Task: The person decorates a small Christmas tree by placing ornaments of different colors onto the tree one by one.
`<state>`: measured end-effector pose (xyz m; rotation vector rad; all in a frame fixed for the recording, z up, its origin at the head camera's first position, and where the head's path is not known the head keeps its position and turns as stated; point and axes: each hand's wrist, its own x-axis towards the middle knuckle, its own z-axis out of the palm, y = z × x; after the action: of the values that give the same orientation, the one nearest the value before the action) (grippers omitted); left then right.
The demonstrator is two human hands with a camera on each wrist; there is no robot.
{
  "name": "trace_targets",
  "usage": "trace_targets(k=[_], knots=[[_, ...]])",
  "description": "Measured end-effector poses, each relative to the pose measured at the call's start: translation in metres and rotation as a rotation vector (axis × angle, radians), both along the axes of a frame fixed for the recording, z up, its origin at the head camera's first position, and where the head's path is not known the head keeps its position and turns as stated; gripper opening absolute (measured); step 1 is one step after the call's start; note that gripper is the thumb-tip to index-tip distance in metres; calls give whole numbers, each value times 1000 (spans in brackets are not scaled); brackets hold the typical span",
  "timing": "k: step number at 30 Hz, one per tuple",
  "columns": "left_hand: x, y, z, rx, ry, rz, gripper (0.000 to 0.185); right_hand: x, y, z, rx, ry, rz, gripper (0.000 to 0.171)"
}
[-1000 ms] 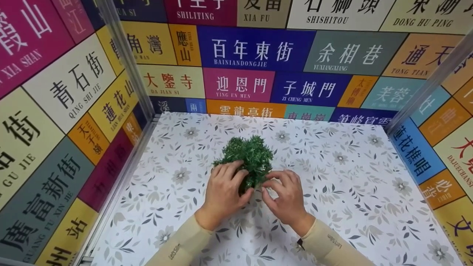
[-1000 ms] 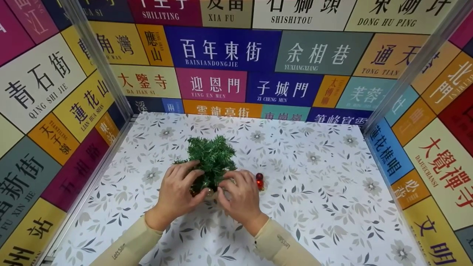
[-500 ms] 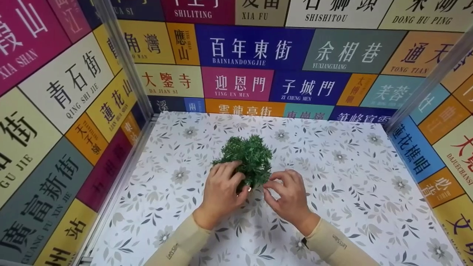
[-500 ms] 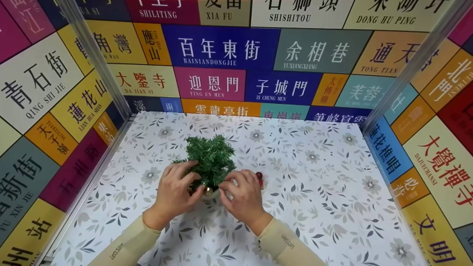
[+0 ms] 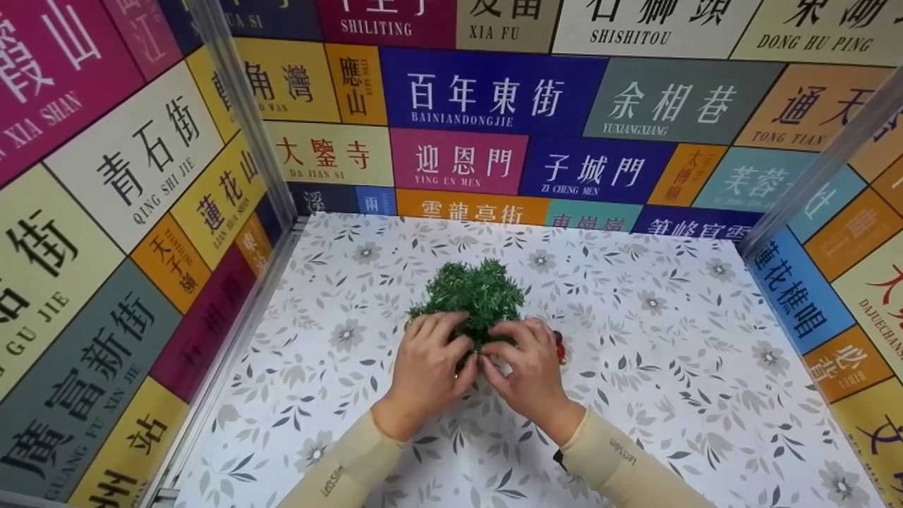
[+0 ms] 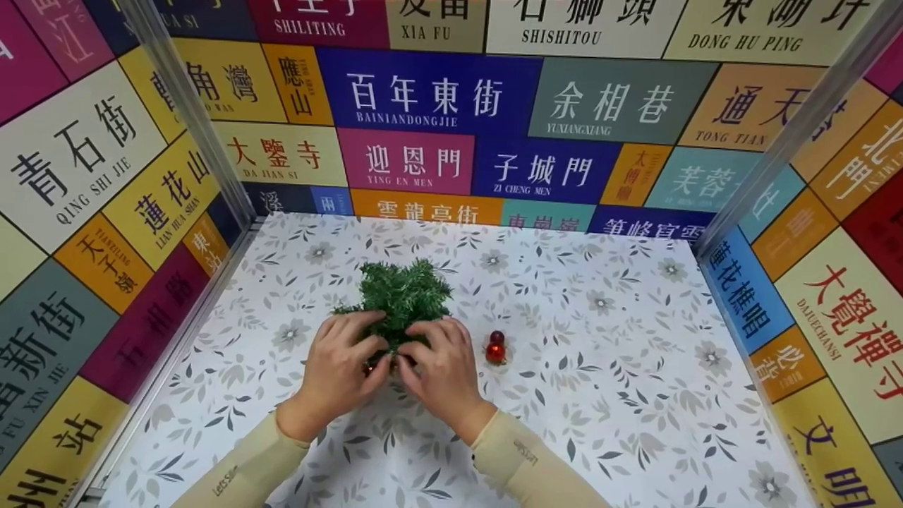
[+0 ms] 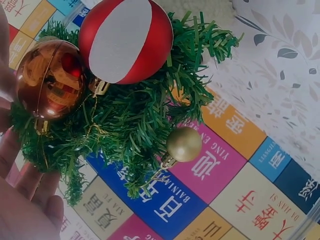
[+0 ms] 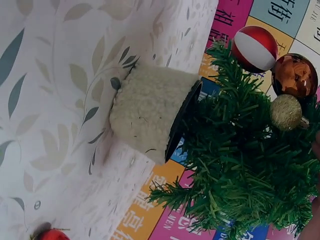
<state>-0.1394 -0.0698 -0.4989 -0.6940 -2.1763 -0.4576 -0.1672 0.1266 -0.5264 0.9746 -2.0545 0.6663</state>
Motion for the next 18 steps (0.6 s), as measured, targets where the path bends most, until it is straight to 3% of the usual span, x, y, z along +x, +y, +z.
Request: trace_targets(k=[7, 18], knots=[[1, 0, 2, -6, -10, -6, 13, 0, 1, 3, -57, -27, 58, 4], [0, 0, 3, -23, -22, -19, 20, -2, 0, 3, -77, -79, 51, 12]])
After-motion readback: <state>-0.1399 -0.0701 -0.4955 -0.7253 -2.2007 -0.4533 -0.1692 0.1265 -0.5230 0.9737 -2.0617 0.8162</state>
